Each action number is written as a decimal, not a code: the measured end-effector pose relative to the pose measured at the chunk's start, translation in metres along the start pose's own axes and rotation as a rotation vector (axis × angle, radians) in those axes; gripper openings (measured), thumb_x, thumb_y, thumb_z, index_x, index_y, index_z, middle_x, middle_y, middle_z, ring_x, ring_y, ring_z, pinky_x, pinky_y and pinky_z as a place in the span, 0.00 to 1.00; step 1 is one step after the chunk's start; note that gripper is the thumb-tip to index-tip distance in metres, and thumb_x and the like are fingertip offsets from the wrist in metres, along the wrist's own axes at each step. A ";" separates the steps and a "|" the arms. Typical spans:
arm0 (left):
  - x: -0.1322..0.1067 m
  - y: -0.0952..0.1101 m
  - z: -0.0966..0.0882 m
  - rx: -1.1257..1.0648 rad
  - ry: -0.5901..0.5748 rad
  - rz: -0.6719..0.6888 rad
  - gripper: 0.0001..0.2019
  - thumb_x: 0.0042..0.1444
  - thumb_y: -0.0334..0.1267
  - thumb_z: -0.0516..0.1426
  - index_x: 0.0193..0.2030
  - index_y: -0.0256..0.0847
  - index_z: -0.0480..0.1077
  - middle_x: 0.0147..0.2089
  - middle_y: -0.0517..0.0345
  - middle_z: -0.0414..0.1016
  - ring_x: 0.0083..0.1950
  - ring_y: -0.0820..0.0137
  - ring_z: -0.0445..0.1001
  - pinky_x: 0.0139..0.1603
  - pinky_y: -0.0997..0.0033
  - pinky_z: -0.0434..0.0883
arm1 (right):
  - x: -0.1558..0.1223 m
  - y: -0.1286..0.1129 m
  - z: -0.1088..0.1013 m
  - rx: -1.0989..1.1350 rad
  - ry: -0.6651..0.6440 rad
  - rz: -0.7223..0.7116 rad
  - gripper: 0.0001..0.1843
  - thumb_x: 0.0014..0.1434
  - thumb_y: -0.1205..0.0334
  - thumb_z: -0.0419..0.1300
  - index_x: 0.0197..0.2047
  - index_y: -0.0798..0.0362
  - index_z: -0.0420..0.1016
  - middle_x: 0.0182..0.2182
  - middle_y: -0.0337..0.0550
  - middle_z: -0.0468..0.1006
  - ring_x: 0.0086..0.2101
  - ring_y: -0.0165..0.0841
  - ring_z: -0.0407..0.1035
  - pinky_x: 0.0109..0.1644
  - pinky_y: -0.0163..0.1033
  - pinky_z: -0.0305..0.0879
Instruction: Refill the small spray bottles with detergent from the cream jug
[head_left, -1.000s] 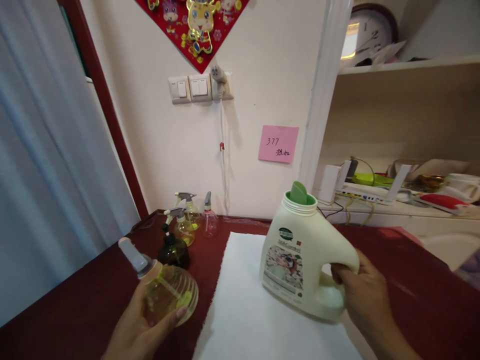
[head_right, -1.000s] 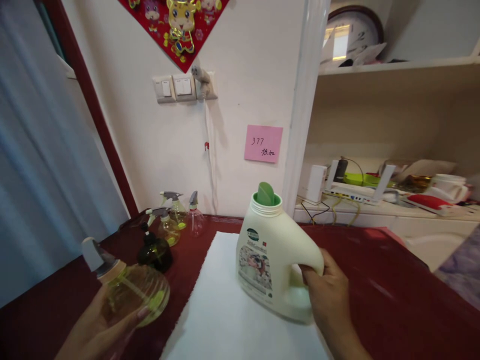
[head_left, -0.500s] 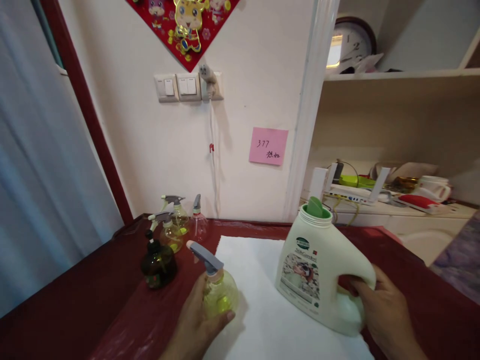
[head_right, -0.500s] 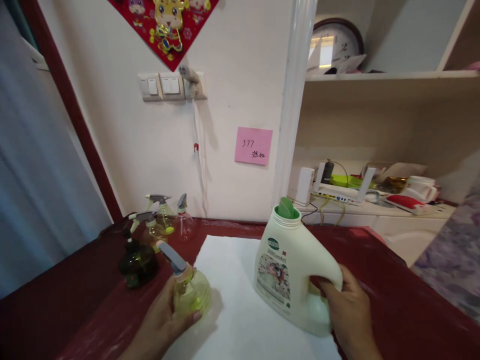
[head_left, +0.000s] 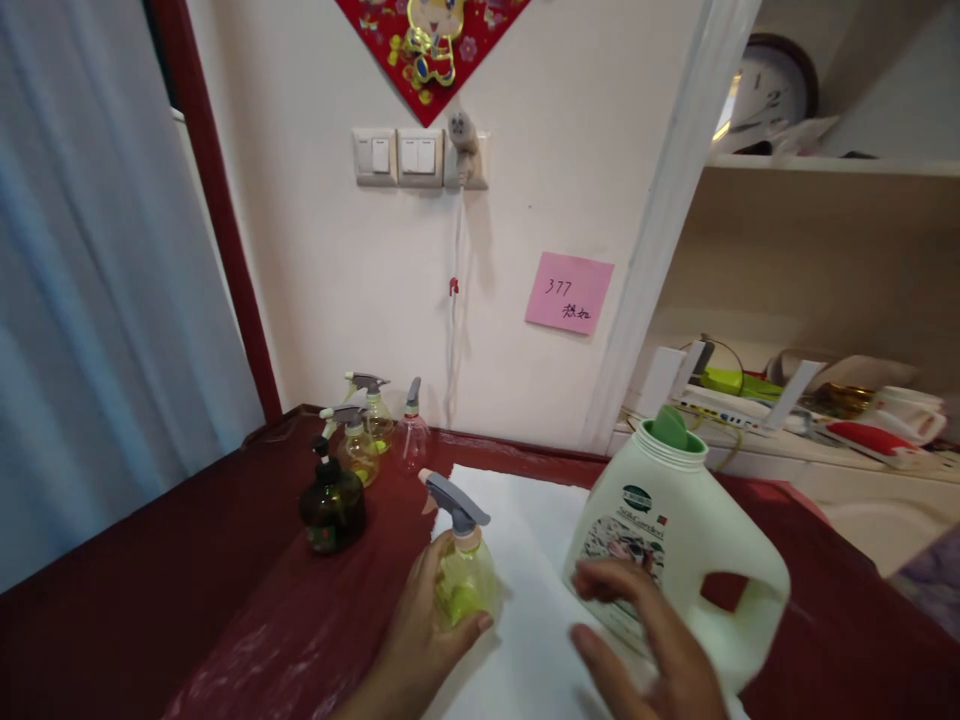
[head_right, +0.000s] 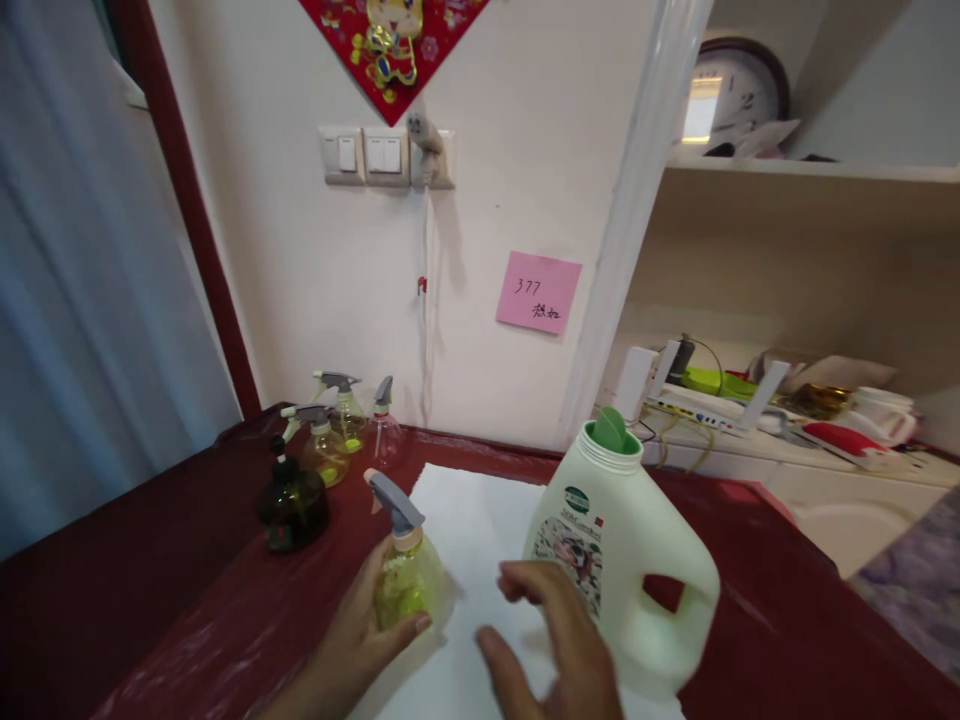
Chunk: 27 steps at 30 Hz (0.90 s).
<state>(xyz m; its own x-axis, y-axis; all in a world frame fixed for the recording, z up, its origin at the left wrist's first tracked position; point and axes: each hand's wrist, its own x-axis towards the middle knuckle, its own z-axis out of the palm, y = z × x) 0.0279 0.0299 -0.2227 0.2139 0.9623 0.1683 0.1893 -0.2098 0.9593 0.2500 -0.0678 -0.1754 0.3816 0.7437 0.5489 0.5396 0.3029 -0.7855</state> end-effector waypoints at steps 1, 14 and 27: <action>0.000 -0.002 0.001 -0.003 -0.007 0.007 0.38 0.49 0.40 0.67 0.67 0.40 0.60 0.69 0.39 0.66 0.71 0.47 0.63 0.72 0.45 0.59 | 0.006 -0.011 0.018 -0.014 -0.118 -0.053 0.18 0.56 0.50 0.66 0.51 0.41 0.77 0.43 0.43 0.81 0.43 0.44 0.77 0.47 0.48 0.74; -0.001 -0.008 0.001 -0.008 -0.081 0.083 0.39 0.50 0.36 0.68 0.68 0.43 0.60 0.70 0.40 0.65 0.72 0.49 0.61 0.73 0.48 0.56 | 0.060 -0.056 0.096 0.047 -0.326 -0.065 0.13 0.62 0.50 0.61 0.44 0.49 0.77 0.39 0.43 0.80 0.42 0.40 0.74 0.47 0.43 0.67; -0.002 0.000 -0.001 0.032 -0.083 -0.027 0.41 0.44 0.34 0.66 0.67 0.38 0.61 0.68 0.38 0.65 0.70 0.48 0.61 0.73 0.49 0.55 | 0.094 -0.076 0.066 0.372 -0.083 0.090 0.21 0.57 0.46 0.69 0.48 0.50 0.81 0.45 0.47 0.84 0.46 0.42 0.76 0.55 0.51 0.70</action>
<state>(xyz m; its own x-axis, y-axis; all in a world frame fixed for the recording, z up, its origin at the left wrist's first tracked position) 0.0269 0.0276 -0.2228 0.2869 0.9502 0.1214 0.2263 -0.1904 0.9553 0.1958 0.0184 -0.0827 0.3444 0.8184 0.4600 0.1921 0.4182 -0.8878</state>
